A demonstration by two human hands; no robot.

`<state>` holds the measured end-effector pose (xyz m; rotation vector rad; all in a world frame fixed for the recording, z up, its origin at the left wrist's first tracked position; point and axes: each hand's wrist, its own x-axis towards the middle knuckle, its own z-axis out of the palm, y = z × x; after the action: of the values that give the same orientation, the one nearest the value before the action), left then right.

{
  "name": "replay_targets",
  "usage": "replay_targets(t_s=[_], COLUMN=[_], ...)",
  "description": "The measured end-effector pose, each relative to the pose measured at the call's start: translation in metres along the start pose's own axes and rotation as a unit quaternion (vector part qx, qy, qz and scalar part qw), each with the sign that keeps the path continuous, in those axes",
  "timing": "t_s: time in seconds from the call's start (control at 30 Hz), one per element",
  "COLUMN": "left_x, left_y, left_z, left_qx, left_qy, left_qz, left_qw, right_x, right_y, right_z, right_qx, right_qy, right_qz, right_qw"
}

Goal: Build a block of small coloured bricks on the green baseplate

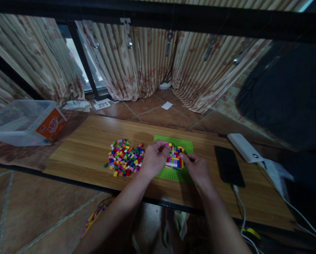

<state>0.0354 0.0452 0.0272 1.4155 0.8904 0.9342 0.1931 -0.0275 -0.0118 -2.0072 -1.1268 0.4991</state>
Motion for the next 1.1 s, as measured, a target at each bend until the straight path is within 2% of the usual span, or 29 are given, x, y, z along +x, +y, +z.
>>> replay_targets(t_s=[0.43, 0.57, 0.7, 0.9, 1.1], left_x=[-0.003, -0.004, -0.004, -0.004, -0.006], left_y=[-0.013, -0.008, -0.005, -0.013, -0.013], left_z=[0.005, 0.004, 0.005, 0.008, 0.009], left_qx=[0.009, 0.035, 0.062, 0.087, 0.124], left_qy=[-0.054, -0.055, -0.055, -0.061, -0.081], left_qz=[-0.002, 0.003, 0.007, 0.036, 0.064], left_qw=[0.998, 0.998, 0.997, 0.994, 0.987], right_x=[-0.004, -0.006, -0.008, -0.012, -0.015], right_y=[-0.005, -0.010, -0.019, -0.028, -0.032], right_z=[0.000, -0.006, -0.007, -0.002, 0.002], right_qx=[0.016, 0.014, 0.078, 0.121, 0.138], right_qy=[0.018, 0.057, 0.090, 0.058, 0.042], right_qz=[-0.017, -0.040, -0.079, -0.164, -0.187], right_qw=[1.000, 0.997, 0.990, 0.977, 0.972])
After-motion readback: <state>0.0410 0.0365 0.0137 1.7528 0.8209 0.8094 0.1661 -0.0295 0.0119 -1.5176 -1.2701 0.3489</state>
